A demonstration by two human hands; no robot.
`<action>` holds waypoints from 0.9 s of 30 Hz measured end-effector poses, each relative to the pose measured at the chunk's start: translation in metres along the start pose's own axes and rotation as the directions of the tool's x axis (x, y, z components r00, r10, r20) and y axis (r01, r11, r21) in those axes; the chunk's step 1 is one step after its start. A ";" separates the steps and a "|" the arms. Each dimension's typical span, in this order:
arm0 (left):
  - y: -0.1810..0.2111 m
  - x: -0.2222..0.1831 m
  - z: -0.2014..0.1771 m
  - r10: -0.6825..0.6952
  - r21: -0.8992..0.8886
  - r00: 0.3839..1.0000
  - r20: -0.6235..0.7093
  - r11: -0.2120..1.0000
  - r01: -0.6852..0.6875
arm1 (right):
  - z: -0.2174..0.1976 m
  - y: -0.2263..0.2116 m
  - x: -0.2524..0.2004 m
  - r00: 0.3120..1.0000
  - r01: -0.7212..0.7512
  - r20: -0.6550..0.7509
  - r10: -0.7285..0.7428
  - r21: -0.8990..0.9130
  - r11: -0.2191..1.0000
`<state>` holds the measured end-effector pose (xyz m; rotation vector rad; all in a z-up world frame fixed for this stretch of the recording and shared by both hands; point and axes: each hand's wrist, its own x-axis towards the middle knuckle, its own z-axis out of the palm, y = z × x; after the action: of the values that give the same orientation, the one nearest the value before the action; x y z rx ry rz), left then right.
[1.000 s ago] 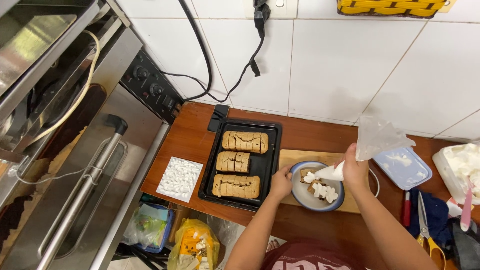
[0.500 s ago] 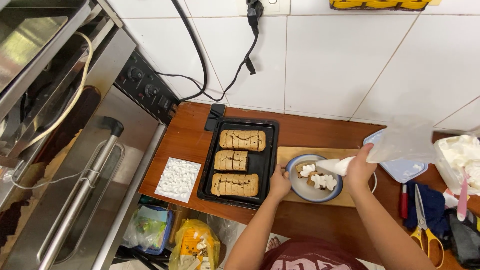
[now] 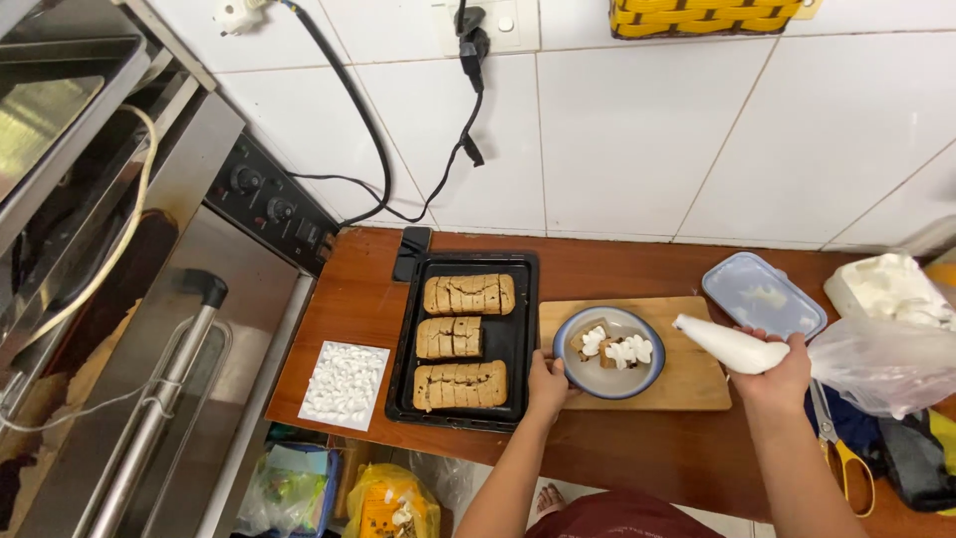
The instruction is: Pipe cream from a piping bag onto slices of bread and refill the piping bag using a spatula.
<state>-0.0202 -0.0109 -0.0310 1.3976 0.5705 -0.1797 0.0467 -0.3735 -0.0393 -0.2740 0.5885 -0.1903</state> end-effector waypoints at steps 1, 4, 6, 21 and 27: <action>0.001 -0.002 0.000 -0.001 0.004 1.000 0.009 1.000 0.001 | -0.006 -0.004 -0.005 1.000 0.009 -0.003 -0.009 0.005 1.000; 0.006 -0.011 0.000 0.000 -0.012 1.000 -0.015 1.000 0.000 | -0.024 -0.014 -0.020 0.999 -0.001 -0.036 0.002 0.031 1.000; 0.013 -0.022 0.002 0.036 -0.013 0.998 -0.059 0.999 -0.037 | -0.034 -0.018 -0.032 0.998 0.005 -0.064 -0.006 -0.017 1.000; -0.059 -0.112 0.045 -0.025 0.181 0.997 0.079 0.983 0.011 | -0.061 -0.076 -0.107 0.923 0.284 -0.151 -0.353 -0.353 0.892; -0.033 -0.124 0.071 -0.067 0.256 0.981 0.183 0.966 0.018 | -0.038 -0.106 -0.121 0.904 0.359 -0.085 -0.419 -0.382 0.852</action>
<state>-0.1218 -0.1108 0.0041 1.5958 0.4289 -0.4291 -0.0839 -0.4501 0.0262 -0.7426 0.7291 -0.5068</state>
